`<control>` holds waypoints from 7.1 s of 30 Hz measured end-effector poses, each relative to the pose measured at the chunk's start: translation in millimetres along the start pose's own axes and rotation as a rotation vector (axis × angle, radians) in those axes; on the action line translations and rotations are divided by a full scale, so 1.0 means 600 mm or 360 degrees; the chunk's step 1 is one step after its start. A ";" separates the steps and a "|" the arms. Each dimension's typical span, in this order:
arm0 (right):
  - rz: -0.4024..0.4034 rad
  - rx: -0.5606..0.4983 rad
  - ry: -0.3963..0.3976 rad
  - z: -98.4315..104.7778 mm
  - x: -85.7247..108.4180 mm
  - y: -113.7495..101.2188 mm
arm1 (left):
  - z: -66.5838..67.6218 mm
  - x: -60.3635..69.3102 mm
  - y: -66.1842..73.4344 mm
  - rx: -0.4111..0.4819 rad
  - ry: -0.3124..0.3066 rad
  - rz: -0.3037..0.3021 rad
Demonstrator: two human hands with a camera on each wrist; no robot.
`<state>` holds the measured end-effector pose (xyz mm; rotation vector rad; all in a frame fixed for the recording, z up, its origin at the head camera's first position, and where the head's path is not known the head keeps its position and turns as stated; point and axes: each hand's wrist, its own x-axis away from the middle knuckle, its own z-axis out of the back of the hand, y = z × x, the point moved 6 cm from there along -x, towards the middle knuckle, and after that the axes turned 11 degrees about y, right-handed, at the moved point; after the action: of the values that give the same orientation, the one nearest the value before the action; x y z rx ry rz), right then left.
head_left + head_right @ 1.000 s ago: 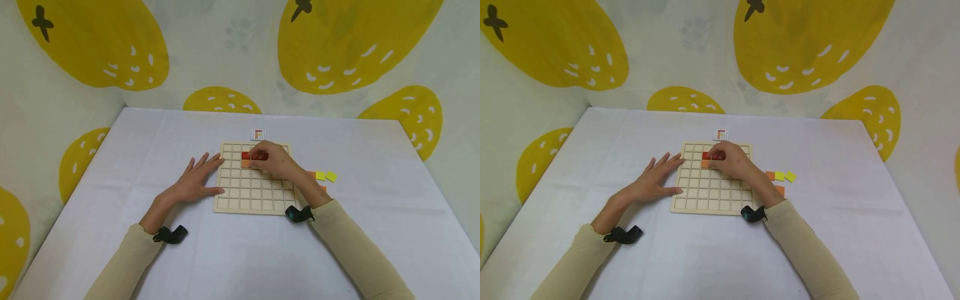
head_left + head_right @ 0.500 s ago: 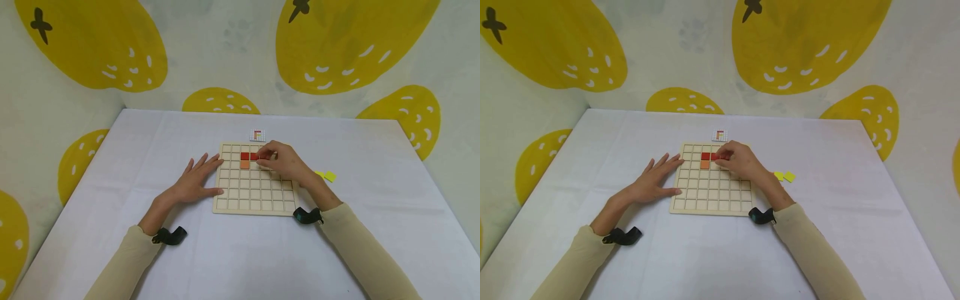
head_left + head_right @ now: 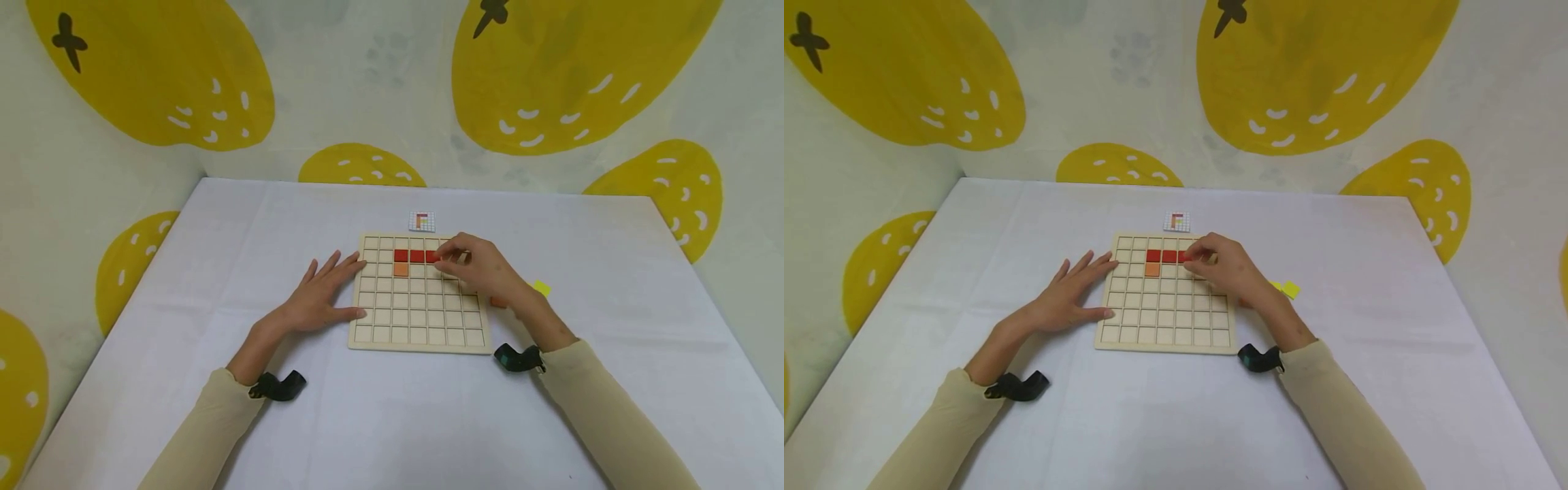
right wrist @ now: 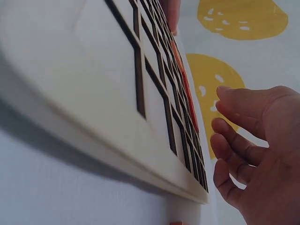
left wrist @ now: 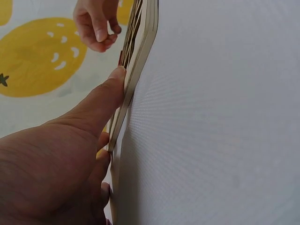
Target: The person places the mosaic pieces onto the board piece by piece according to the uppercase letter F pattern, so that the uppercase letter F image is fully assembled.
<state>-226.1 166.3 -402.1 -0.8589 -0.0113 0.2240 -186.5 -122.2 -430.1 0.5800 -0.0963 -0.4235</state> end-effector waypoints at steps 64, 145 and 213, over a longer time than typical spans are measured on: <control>-0.0007 0.0181 -0.0071 0.104 0.075 0.082 | 0.002 0.002 0.001 -0.0001 0.0018 0.0006; -0.0091 0.0237 -0.0068 0.053 0.028 0.061 | 0.000 0.000 0.002 0.0018 -0.0011 0.0025; 0.0159 0.0121 -0.0198 -0.066 0.010 -0.042 | 0.001 0.002 0.001 -0.0001 -0.0020 0.0020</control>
<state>-211.6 122.0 -409.9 -0.7694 -0.0757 0.3688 -185.2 -122.8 -429.5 0.5757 -0.1116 -0.4150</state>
